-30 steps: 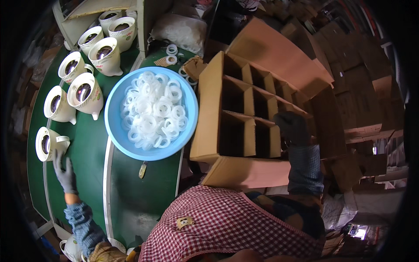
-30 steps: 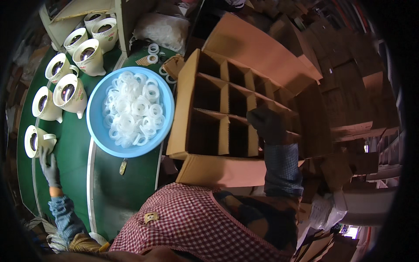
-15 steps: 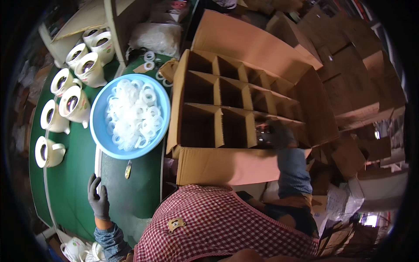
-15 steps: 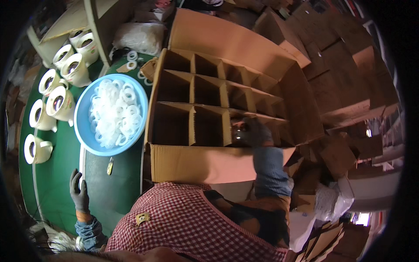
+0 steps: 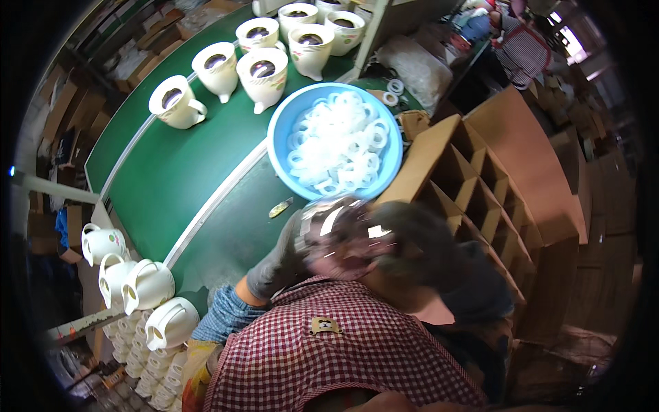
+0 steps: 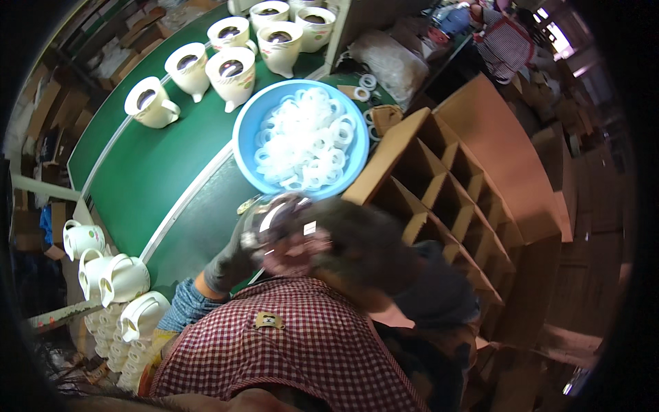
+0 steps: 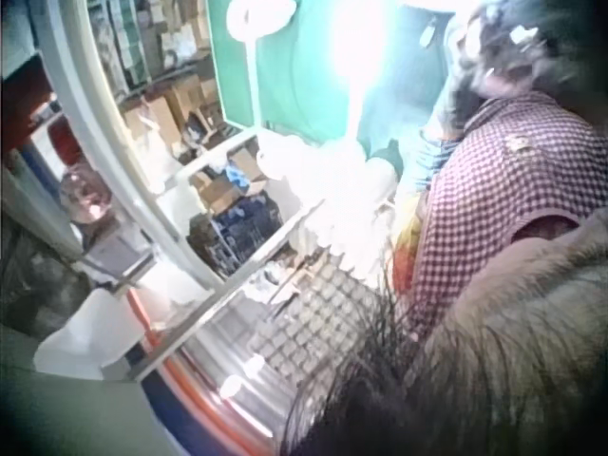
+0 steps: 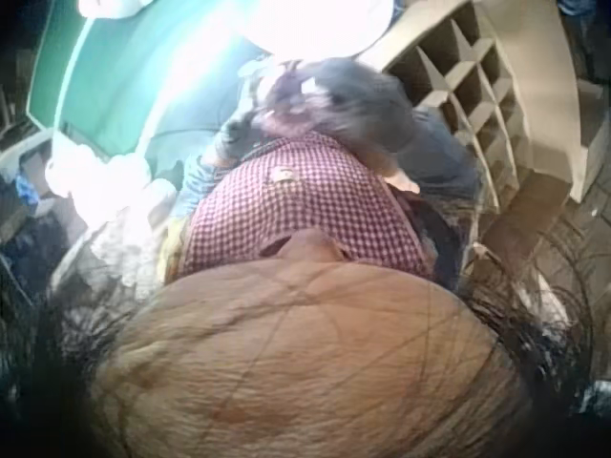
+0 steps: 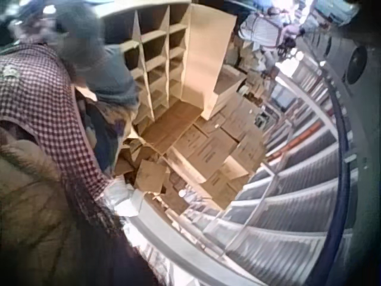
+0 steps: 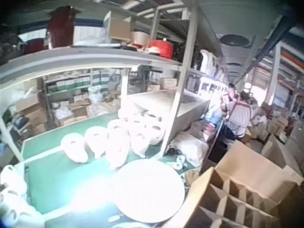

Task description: The person repeatedly picks up white ceramic pitchers from a conveyor belt, inserts a small white plastic ring into the spout, and places the pitcher into a cardboard box. The process is repeated for multiple units.

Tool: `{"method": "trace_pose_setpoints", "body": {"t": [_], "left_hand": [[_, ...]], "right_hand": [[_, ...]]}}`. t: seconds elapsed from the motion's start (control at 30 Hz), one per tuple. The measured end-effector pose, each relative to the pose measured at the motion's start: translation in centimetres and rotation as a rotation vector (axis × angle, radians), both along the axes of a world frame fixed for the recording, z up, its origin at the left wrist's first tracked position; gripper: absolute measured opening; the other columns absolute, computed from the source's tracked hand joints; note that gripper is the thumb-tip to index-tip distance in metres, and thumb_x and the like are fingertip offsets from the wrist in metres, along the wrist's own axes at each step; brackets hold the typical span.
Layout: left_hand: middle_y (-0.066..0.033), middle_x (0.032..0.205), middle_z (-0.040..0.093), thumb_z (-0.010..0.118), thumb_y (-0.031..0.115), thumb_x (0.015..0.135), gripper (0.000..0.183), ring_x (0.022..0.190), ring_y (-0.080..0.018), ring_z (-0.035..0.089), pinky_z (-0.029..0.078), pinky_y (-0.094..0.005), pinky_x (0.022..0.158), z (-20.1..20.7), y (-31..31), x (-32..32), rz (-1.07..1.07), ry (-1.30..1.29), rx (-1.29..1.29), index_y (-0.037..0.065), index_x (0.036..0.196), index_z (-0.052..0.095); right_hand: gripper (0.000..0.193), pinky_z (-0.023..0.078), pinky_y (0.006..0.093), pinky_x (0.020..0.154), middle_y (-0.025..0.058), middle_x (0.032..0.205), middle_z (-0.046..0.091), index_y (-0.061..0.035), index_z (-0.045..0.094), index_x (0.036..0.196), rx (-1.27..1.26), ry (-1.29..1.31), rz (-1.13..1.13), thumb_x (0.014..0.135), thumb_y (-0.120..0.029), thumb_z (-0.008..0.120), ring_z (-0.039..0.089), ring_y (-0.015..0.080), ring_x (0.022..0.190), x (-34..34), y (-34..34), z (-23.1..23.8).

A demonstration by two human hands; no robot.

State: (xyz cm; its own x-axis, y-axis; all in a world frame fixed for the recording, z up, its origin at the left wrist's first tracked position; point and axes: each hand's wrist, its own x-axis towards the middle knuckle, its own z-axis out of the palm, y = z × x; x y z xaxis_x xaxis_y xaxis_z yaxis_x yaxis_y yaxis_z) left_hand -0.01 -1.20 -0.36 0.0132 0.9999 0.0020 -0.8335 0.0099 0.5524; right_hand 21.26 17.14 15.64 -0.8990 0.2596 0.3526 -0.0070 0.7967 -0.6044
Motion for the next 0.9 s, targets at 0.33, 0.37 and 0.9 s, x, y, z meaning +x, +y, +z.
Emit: {"method": "trace_pose_setpoints", "body": {"t": [0.33,0.37,0.9], "left_hand": [[-0.0157,0.155,0.050,0.077,0.055,0.085,0.090,0.141,-0.0341,0.050,0.039,-0.0535,0.119,-5.6,-11.7,-2.1,0.330,-0.249,-0.264,0.007,0.155,0.044],[-0.0154,0.155,0.050,0.076,0.056,0.085,0.091,0.141,-0.0343,0.049,0.039,-0.0540,0.119,-6.1,-12.2,-2.3,0.384,-0.234,-0.275,0.008,0.155,0.044],[-0.0160,0.158,0.046,0.071,0.057,0.088,0.090,0.144,-0.0343,0.046,0.037,-0.0537,0.121,-5.9,-12.9,-2.5,0.557,-0.269,-0.164,0.008,0.156,0.041]], "right_hand": [[0.042,0.050,0.0472,0.105,0.0073,0.142,0.061,-0.0265,0.063,0.142,0.369,-1.064,0.016,0.100,-0.033,0.060,0.064,0.0277,0.124,-15.1,11.6,-9.2],[0.043,0.049,0.0467,0.106,0.0062,0.144,0.060,-0.0272,0.063,0.142,0.462,-1.195,0.055,0.099,-0.030,0.060,0.062,0.0269,0.127,-15.6,12.5,-11.7],[0.041,0.051,0.0412,0.099,0.0076,0.124,0.069,-0.0138,0.075,0.124,-0.074,-1.011,-0.241,0.090,-0.037,0.072,0.065,0.0259,0.119,-14.3,17.3,-17.0]]}}
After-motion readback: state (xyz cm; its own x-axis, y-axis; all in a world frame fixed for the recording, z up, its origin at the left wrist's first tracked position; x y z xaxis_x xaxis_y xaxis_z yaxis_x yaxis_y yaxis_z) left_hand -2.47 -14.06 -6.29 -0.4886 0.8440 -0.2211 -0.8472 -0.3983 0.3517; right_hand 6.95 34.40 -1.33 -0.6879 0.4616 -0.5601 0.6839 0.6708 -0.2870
